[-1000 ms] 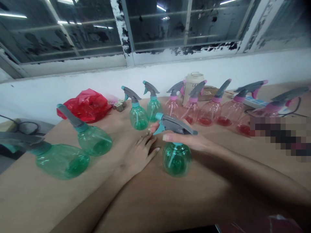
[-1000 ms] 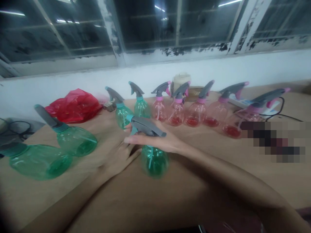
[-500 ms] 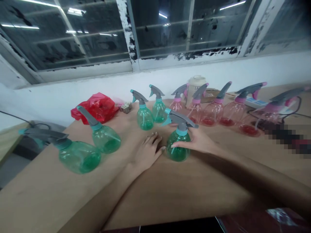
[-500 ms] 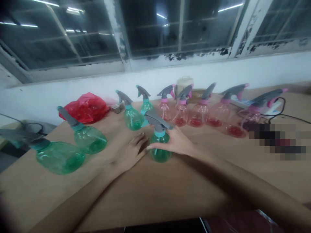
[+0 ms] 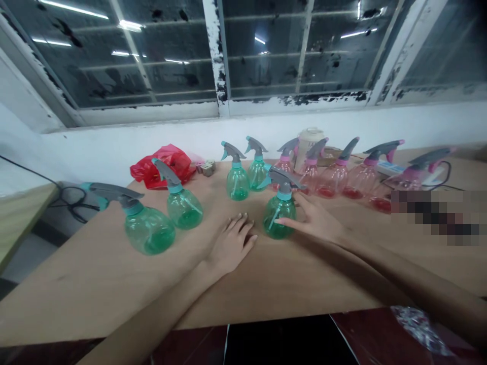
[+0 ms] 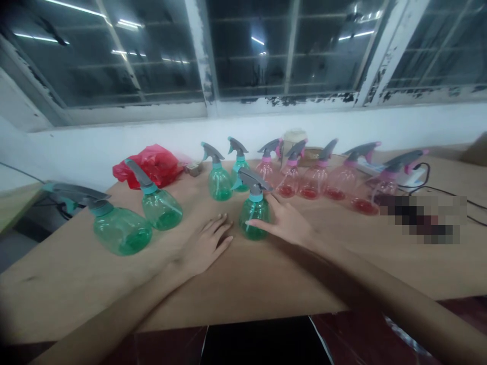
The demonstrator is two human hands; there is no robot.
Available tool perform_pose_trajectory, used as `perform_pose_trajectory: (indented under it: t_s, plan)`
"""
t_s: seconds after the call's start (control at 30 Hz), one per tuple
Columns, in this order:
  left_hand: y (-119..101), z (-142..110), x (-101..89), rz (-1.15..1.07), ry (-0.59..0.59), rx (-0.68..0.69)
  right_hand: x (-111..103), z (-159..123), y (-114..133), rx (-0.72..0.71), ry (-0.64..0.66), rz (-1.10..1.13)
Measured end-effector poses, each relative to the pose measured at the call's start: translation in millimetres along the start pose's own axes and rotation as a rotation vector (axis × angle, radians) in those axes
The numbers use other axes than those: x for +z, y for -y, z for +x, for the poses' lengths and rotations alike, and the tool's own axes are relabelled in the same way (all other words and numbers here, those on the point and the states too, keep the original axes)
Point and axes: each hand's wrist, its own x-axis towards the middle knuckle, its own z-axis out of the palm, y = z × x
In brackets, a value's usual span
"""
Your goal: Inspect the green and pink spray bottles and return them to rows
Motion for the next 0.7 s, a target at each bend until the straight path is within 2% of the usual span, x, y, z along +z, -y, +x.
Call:
perform_pose_trajectory:
  t_s: [0.2,0.3,0.53,0.7]
  plan:
    - [12,-54,-13.5,0.026,-0.02,-0.01,20,25,28,0.05,0.005,-0.06]
    - [15,-72,-17.6,0.039,-0.043,-0.026,37,43,44,0.023,0.001,-0.085]
    - [12,-79,-23.5,0.024,-0.038,-0.066,85,93,78,-0.056,-0.055,-0.106]
    - [12,-79,-21.8,-0.003,-0.049,-0.071,102,117,94,-0.016,-0.021,-0.167]
